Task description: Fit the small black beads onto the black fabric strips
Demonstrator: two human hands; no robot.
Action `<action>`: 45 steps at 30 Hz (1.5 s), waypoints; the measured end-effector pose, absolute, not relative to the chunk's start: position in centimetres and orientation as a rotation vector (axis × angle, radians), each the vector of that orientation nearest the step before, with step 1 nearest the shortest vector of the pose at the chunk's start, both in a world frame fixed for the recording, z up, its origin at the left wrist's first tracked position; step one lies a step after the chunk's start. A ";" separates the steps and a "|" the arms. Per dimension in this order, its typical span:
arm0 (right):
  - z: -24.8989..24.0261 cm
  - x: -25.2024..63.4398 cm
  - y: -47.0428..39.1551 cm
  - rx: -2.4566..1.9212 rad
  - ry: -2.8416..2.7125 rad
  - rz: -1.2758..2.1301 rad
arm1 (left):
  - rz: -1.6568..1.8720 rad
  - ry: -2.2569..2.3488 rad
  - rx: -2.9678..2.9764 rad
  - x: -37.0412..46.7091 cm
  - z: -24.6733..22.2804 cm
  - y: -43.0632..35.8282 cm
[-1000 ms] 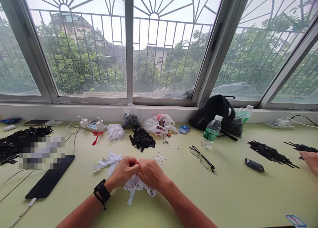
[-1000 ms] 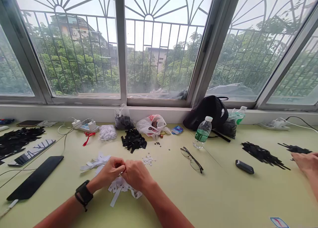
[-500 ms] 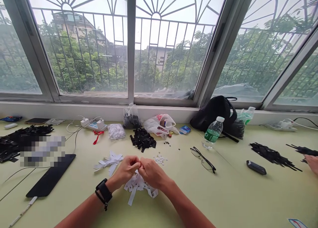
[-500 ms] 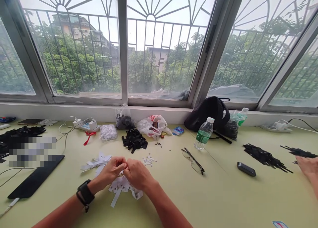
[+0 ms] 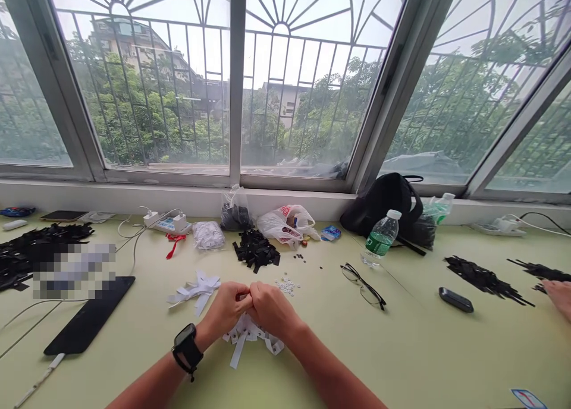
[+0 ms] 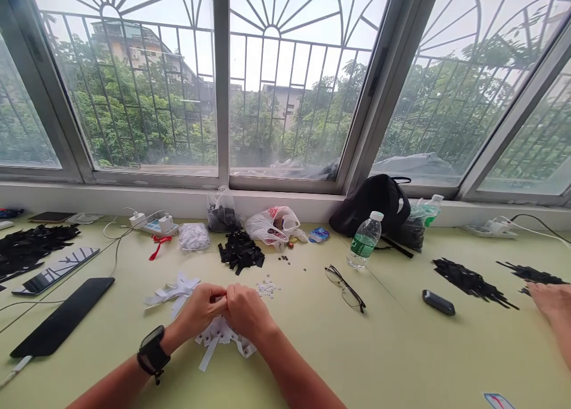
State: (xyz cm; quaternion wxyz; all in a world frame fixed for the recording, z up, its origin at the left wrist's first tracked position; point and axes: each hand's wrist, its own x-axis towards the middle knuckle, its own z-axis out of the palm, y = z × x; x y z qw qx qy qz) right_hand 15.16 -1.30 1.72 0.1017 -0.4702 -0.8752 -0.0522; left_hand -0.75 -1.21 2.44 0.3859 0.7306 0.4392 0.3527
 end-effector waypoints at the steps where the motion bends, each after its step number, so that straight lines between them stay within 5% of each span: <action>1: 1.7 15.2 -1.3 -1.387 -2.595 -0.147 | 0.901 1.109 1.863 -0.8 2.5 -1.2; 24: 2.0 16.2 -1.1 -1.275 -2.408 0.040 | 0.945 1.002 1.735 -0.9 1.5 0.0; 29: 1.5 16.9 0.6 -1.216 -1.952 0.371 | 0.974 1.068 1.680 -1.1 1.8 0.3; 38: 1.6 16.4 1.0 -0.993 -1.250 1.550 | 1.370 1.147 2.172 -1.1 2.7 -0.7; 45: 2.5 16.8 0.7 -0.754 -0.918 1.913 | 1.313 1.116 2.385 -1.3 2.6 -0.6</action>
